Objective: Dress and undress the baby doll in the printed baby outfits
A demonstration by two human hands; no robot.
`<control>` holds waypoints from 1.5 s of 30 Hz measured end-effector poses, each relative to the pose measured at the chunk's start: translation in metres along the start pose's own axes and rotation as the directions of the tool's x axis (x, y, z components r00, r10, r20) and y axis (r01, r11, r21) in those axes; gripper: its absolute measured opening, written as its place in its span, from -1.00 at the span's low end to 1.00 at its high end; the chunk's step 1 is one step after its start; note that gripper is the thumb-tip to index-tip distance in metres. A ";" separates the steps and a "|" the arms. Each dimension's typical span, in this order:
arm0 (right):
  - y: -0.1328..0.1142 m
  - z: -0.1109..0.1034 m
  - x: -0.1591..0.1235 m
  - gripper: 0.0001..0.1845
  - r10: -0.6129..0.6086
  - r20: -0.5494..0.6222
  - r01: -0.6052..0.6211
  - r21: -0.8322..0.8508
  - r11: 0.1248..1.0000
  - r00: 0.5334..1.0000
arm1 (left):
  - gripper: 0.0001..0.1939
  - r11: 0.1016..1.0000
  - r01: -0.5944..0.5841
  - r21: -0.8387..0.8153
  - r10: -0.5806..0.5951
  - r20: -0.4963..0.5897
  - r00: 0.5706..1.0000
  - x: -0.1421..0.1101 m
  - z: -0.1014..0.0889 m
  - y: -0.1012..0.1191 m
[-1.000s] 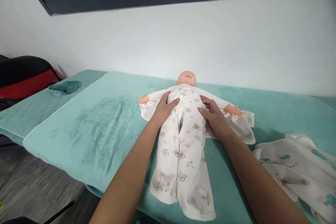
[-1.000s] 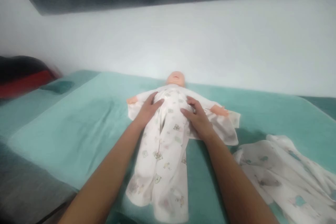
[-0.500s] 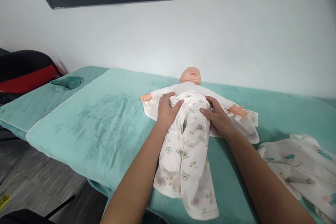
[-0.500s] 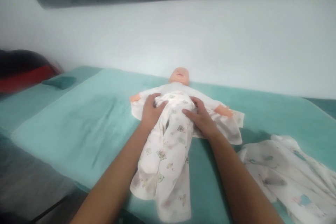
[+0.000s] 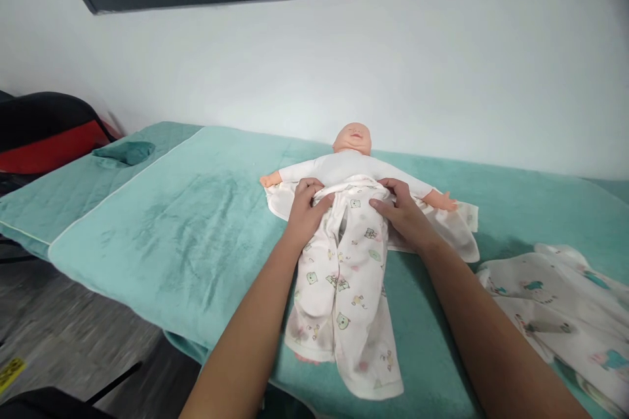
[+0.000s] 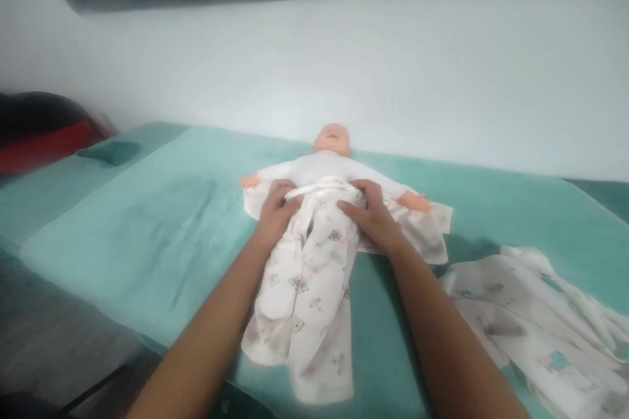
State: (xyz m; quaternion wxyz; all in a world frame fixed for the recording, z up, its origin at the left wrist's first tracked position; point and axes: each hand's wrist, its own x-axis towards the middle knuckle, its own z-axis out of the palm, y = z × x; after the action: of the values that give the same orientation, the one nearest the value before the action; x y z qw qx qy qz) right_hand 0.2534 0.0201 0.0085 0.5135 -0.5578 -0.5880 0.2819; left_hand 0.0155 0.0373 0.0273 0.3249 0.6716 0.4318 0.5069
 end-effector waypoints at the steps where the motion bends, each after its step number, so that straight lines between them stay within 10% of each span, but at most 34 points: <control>1: 0.000 -0.001 0.000 -0.42 0.002 0.023 -0.001 -0.025 1.000 1.000 | -0.93 0.998 0.032 -0.052 -0.028 0.074 0.997 -0.004 -0.005 0.000; 5: -0.003 -0.001 0.000 -0.45 -0.030 0.041 0.033 -0.084 0.996 0.999 | -0.57 0.993 0.073 -0.089 -0.048 0.255 0.966 -0.020 -0.022 0.001; 13: -0.016 0.006 -0.007 -0.64 -0.340 -0.083 0.324 -0.159 0.932 0.937 | -0.87 0.989 -0.055 0.135 0.060 -0.038 0.997 -0.029 -0.011 0.000; 21: -0.021 0.006 -0.014 -0.54 -0.098 -0.035 0.090 -0.186 0.978 0.995 | -0.91 0.956 0.225 0.191 -0.182 -0.217 0.959 -0.028 -0.006 0.008; 33: -0.007 -0.015 -0.057 -0.44 0.073 0.148 -0.068 -0.042 0.997 0.986 | -0.50 0.975 0.168 -0.145 -0.114 0.321 0.940 -0.035 -0.040 -0.005; 45: -0.026 0.016 -0.075 -0.70 0.026 -0.281 -0.083 -0.191 0.978 0.959 | -0.61 1.000 -0.028 0.005 0.026 0.244 0.969 -0.043 -0.030 -0.014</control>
State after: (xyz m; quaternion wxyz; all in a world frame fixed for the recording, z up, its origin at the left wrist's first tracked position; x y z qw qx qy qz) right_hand 0.2180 -0.0530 0.0049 0.5238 -0.6567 -0.5202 0.1546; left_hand -0.0218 0.0044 0.0064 0.3658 0.7361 0.3813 0.4231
